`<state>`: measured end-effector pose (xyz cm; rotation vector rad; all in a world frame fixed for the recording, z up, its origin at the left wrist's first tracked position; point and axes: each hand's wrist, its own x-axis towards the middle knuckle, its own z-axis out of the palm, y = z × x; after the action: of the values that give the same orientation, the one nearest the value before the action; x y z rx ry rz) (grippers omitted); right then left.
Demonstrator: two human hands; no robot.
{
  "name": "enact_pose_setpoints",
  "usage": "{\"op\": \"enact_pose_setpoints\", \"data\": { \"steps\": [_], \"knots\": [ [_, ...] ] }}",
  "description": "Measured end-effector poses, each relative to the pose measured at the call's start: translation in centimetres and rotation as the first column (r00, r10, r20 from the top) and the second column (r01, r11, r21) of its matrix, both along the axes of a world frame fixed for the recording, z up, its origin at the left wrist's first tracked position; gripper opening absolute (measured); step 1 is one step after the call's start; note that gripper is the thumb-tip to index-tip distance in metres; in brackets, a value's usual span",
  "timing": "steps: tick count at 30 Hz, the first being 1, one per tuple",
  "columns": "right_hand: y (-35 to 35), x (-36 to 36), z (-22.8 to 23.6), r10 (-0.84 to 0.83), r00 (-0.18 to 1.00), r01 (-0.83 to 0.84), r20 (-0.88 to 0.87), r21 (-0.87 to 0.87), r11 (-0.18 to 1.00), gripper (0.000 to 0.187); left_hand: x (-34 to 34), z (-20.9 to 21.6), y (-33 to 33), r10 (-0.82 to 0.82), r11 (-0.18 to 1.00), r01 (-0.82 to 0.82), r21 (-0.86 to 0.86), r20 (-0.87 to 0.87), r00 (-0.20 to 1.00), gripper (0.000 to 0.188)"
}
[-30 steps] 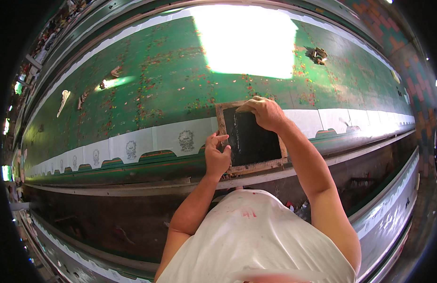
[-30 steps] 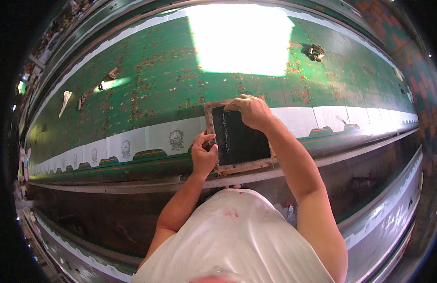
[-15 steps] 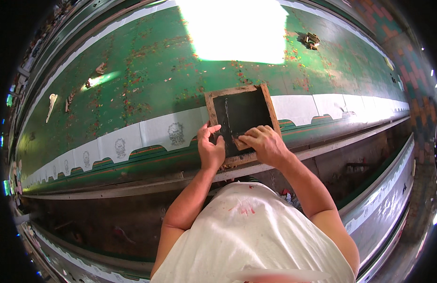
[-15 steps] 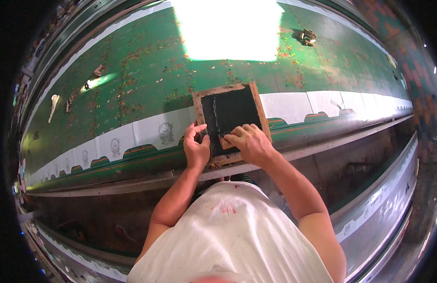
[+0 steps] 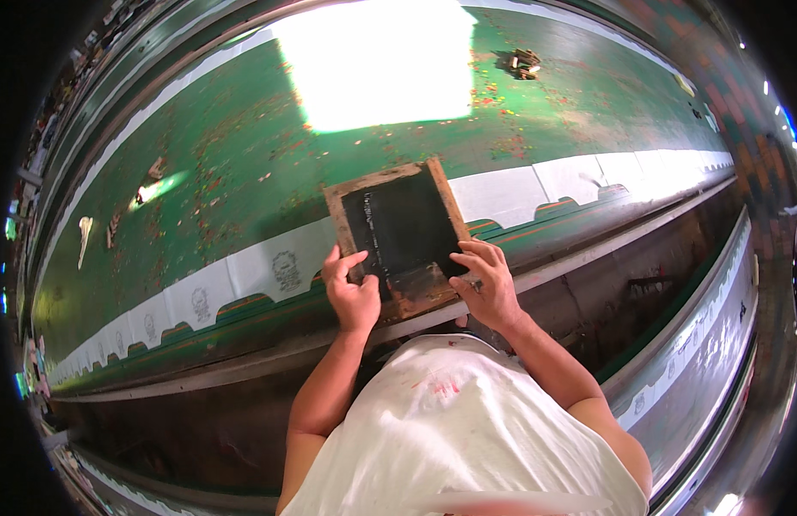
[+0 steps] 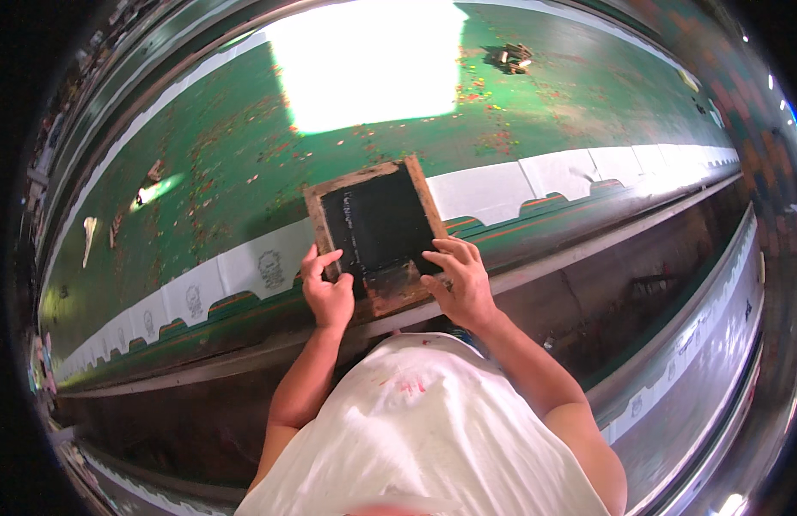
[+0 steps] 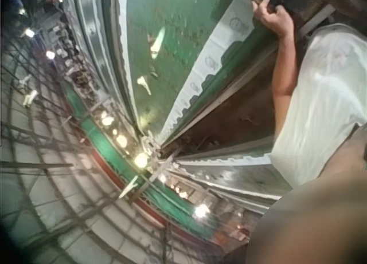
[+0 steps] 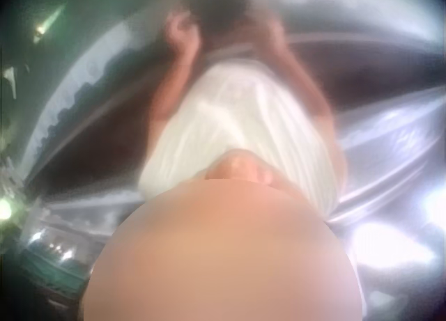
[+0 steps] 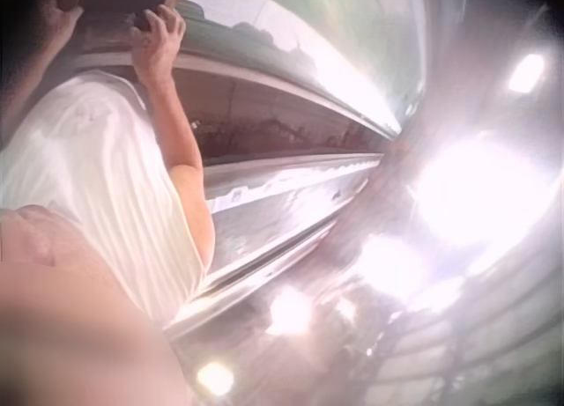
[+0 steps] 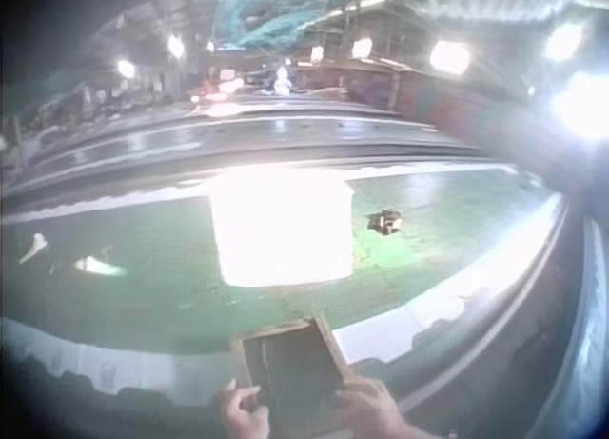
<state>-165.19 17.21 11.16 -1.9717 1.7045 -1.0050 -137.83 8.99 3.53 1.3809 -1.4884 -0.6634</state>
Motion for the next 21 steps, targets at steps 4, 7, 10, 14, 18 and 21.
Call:
{"op": "enact_pose_setpoints", "data": {
  "steps": [4, 7, 10, 14, 18, 21],
  "knots": [
    [1.8, -4.7, -1.7, -0.189, 0.883, 0.108, 0.429, 0.205, 0.973, 0.040, -3.5, 0.9, 0.4, -0.053, 0.983, 0.047, -0.178, -0.030, 0.998, 0.044],
    [2.4, -9.3, -2.7, -0.155, 0.903, 0.122, 0.401, 0.107, 0.987, 0.038, -8.6, 0.8, 0.7, -0.047, 0.981, 0.044, -0.186, -0.014, 0.999, 0.042],
    [2.7, -14.7, -3.0, -0.168, 0.912, 0.156, 0.375, 0.063, 0.986, 0.038, -14.6, 0.4, 0.8, -0.048, 0.984, 0.035, -0.173, -0.069, 0.996, 0.040],
    [3.2, -21.5, -3.3, -0.187, 0.908, 0.173, 0.375, 0.072, 0.982, 0.038, -21.8, -0.6, 0.9, -0.033, 0.984, 0.018, -0.175, -0.081, 0.996, 0.039],
    [3.0, -25.7, -3.4, -0.183, 0.945, 0.174, 0.269, 0.058, 0.983, 0.040, -25.7, -1.4, 1.2, -0.040, 0.988, 0.018, -0.155, -0.139, 0.990, 0.039],
    [2.6, -26.6, -2.5, -0.159, 0.987, 0.158, -0.012, -0.078, 0.984, 0.042, -26.7, -1.5, 1.3, -0.034, 0.989, 0.015, -0.148, -0.126, 0.991, 0.039]
  ]
}}
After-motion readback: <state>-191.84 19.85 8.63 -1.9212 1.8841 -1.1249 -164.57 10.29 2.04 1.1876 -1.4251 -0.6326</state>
